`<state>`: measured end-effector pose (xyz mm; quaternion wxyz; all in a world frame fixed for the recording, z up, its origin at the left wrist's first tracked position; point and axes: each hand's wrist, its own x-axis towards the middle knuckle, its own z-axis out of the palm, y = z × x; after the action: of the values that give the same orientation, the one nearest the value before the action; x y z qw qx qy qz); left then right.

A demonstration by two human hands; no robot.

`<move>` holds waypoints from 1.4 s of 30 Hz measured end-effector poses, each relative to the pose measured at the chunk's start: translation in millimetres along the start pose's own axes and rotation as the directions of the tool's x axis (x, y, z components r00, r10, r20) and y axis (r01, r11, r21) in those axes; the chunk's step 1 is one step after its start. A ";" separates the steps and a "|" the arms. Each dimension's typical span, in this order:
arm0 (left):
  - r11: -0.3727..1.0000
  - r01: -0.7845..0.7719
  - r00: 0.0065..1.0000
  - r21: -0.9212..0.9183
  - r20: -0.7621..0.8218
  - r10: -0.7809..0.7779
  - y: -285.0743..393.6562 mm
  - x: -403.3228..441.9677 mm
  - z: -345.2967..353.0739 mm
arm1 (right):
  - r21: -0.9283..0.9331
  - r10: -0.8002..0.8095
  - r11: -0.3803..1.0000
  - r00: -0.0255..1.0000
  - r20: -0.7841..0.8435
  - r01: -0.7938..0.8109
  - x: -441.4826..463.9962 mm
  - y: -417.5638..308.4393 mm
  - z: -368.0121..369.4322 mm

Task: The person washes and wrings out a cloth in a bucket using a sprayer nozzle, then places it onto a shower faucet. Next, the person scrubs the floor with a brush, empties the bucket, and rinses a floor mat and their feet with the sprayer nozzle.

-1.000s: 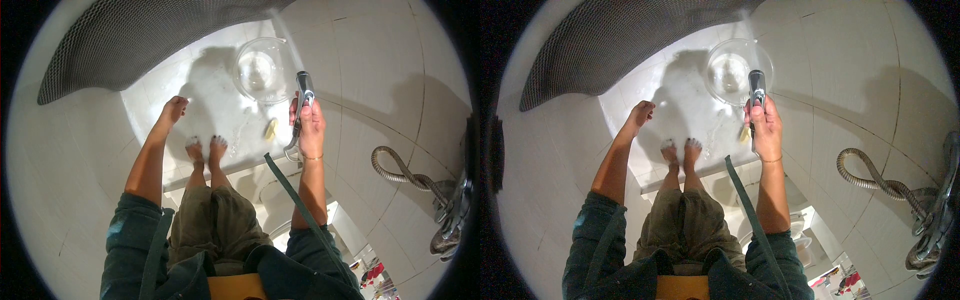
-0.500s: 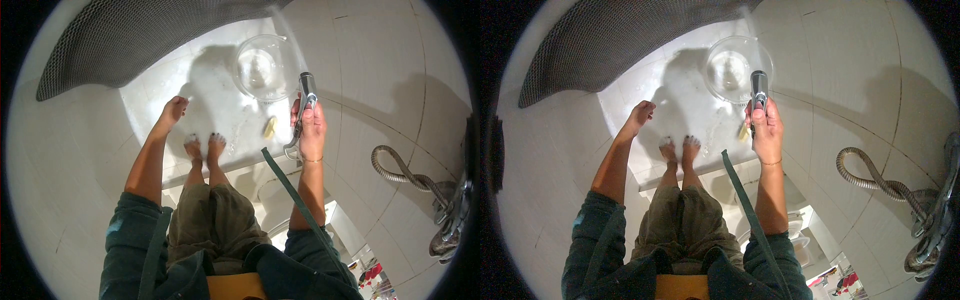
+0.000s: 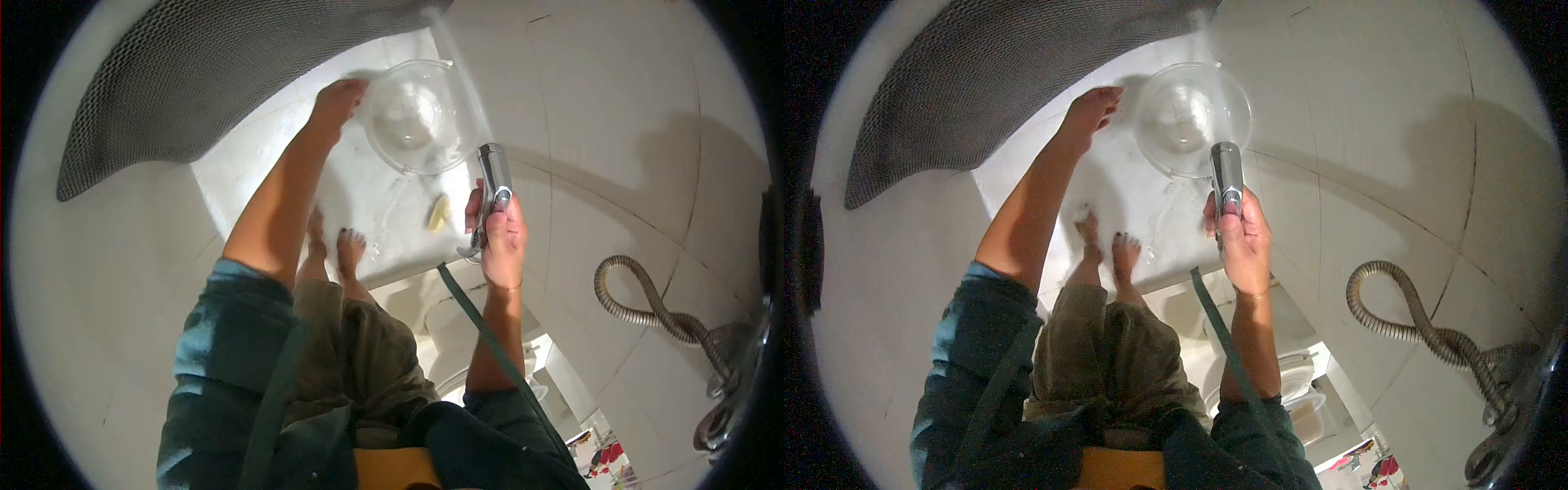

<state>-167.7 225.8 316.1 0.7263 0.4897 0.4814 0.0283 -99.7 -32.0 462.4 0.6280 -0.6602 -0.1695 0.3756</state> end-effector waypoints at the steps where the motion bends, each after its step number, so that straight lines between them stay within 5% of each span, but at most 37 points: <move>1: 0.999 -0.015 1.000 -0.052 0.019 0.016 7.7 14.0 13.9 | 0.003 0.005 1.000 1.000 -0.004 -0.005 0.9 -2.4 -2.3; 4: 0.984 -0.012 0.996 -0.177 0.090 0.028 32.0 43.1 52.7 | -0.041 0.117 0.993 0.991 0.068 -0.114 7.6 -9.2 -6.4; 9: 0.909 -0.055 0.978 -0.413 0.160 0.132 64.7 75.1 81.7 | -0.045 -0.021 0.999 0.995 -0.101 0.017 32.1 -11.3 -15.7; 11: 0.980 -0.198 0.970 -0.027 0.140 0.200 92.3 76.3 74.7 | -0.097 -0.056 0.994 0.995 -0.087 0.047 42.0 -22.2 -15.5; 12: 0.978 -0.209 0.968 -0.016 0.141 0.209 106.2 73.5 69.0 | -0.086 -0.067 0.995 0.994 -0.090 0.059 42.9 -29.7 -12.0; 14: 0.651 -0.522 0.839 0.551 0.194 0.508 131.4 72.7 56.1 | -0.077 0.034 0.996 0.999 -0.023 -0.035 43.1 -44.7 -6.2; 15: 0.590 -0.575 0.788 0.567 0.188 0.587 139.2 73.8 52.1 | -0.029 0.028 0.999 0.999 -0.020 -0.028 43.7 -47.9 -7.9; 16: 0.579 -0.586 0.778 0.566 0.195 0.597 148.9 77.1 49.8 | -0.028 0.013 1.000 1.000 -0.025 -0.014 44.9 -53.0 -9.9; 18: 0.812 -0.509 0.860 0.286 0.206 0.467 164.3 78.6 47.3 | 0.151 0.027 0.988 0.999 0.022 -0.030 45.0 -64.3 -9.6; 22: 0.838 -0.517 0.847 0.176 0.245 0.471 191.6 73.9 41.0 | 0.056 -0.040 0.997 0.998 -0.056 0.043 48.4 -73.3 -7.5; 25: 0.881 -0.456 0.887 0.126 0.147 0.438 196.5 63.1 30.4 | 0.220 -0.093 0.965 0.973 -0.212 0.140 50.2 -78.8 -8.8; 26: 0.817 -0.532 0.847 0.223 0.124 0.517 191.3 59.6 18.9 | 0.307 -0.115 0.932 0.959 -0.259 0.195 49.2 -82.8 -8.7; 29: 0.581 -0.691 0.658 0.430 0.042 0.751 177.9 31.6 -24.6 | 0.176 -0.115 0.977 0.992 -0.059 0.124 31.3 -88.6 -3.7; 32: 0.225 -0.637 0.363 0.737 0.029 0.931 173.6 -23.7 -80.7 | 0.186 -0.103 0.978 0.994 0.039 0.094 14.7 -78.0 -4.1; 33: 0.215 -0.597 0.354 0.773 0.013 0.935 167.1 -36.0 -105.0 | 0.306 -0.116 0.946 0.993 0.002 0.110 12.9 -73.6 -9.6; 36: 0.393 -0.511 0.426 0.764 -0.172 0.888 148.6 -79.7 -161.8 | 0.535 -0.101 0.836 0.993 -0.066 0.121 0.9 -61.9 -10.0; 38: 0.711 -0.531 0.622 0.461 -0.358 0.696 118.3 -87.5 -202.0 | 0.448 -0.088 0.893 0.991 0.098 0.035 -11.9 -54.5 -3.8; 39: 0.712 -0.519 0.618 0.474 -0.368 0.695 104.7 -97.2 -204.9 | 0.378 0.042 0.920 0.986 0.161 -0.101 -20.2 -59.6 6.8; 40: 0.753 -0.492 0.644 0.438 -0.399 0.653 91.8 -104.8 -208.4 | 0.218 -0.054 0.976 0.955 0.292 -0.011 -24.0 -69.9 17.5; 42: 0.860 -0.410 0.720 0.303 -0.472 0.509 70.5 -121.3 -206.7 | 0.265 -0.020 0.957 0.889 0.458 -0.115 -34.0 -66.8 35.9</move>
<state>-352.5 341.6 438.0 0.4853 0.6284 0.5281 0.3013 -131.1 -20.2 538.4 0.6495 -0.4600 -0.2401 0.5558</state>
